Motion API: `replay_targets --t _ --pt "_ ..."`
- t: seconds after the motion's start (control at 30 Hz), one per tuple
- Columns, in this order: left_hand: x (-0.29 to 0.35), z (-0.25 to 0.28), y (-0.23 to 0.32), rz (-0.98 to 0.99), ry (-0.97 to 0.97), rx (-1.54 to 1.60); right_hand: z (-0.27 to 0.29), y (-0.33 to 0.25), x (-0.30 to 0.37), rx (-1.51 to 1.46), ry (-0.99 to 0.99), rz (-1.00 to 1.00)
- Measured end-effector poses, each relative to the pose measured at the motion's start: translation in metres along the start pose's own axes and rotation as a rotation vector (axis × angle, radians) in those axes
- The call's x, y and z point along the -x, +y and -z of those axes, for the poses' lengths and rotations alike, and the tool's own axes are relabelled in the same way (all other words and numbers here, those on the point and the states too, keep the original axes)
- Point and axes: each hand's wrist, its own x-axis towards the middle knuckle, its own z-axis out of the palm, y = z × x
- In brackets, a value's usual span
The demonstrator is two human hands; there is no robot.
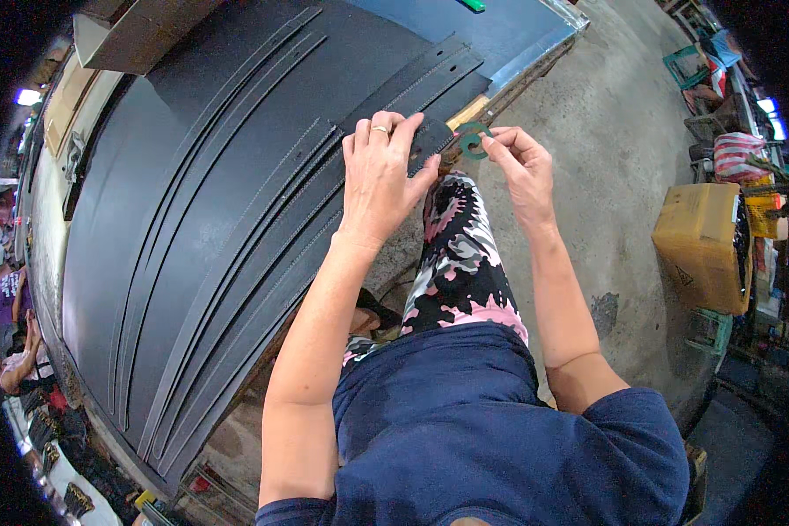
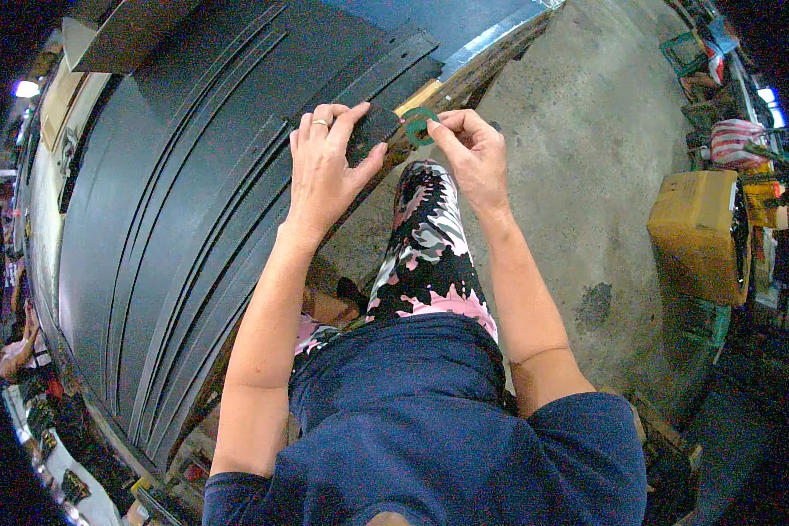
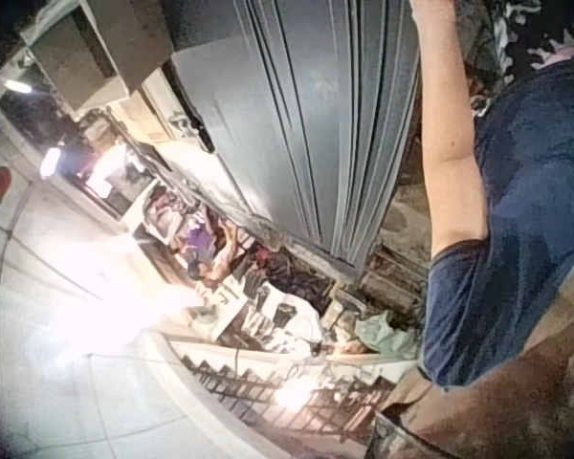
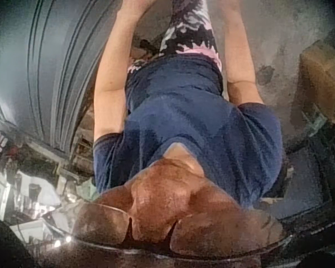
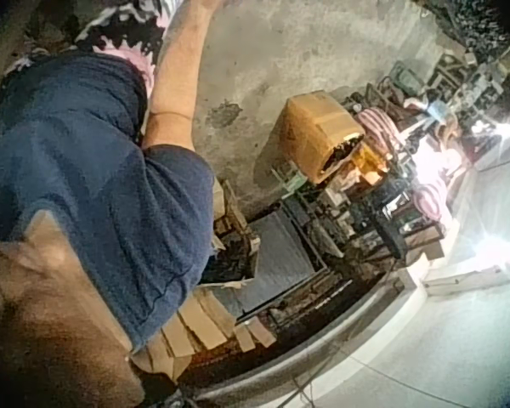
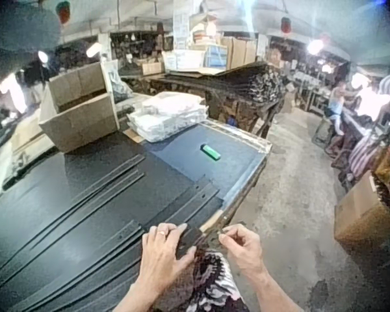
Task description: The recorder is assembling black leather strips, applying a small green rubber component to specific points on the strips.
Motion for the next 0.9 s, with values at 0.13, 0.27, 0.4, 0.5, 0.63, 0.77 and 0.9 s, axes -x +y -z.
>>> replay_targets --t 0.13,0.27,0.4,0.5,0.63,0.77,0.9 --pt "0.0012 -0.0007 -0.0022 0.025 -0.023 0.008 -0.0001 -0.0019 -0.0007 -0.055 0.015 -0.010" --pt "0.0010 -0.0010 -0.0026 0.034 -0.034 0.013 -0.0009 -0.0001 -0.0003 -0.014 -0.008 0.006" --pt "0.0002 -0.0012 -0.0016 0.015 -0.001 0.031 0.0007 0.0029 -0.0001 0.012 -0.015 0.001" --pt "0.0013 -0.0012 -0.0026 0.012 0.006 0.042 0.0015 0.0030 -0.0004 0.013 0.002 0.022" --pt "0.0021 -0.0013 -0.0030 0.007 0.012 0.045 0.0025 0.0007 -0.0006 -0.023 0.022 -0.030" --pt "0.0034 -0.0010 -0.0020 0.014 0.009 0.051 0.0010 0.0006 0.0016 -0.025 0.001 -0.011" --pt "0.0047 -0.0026 -0.0012 0.011 0.010 0.053 0.0035 0.0014 0.0050 -0.018 0.004 -0.010"
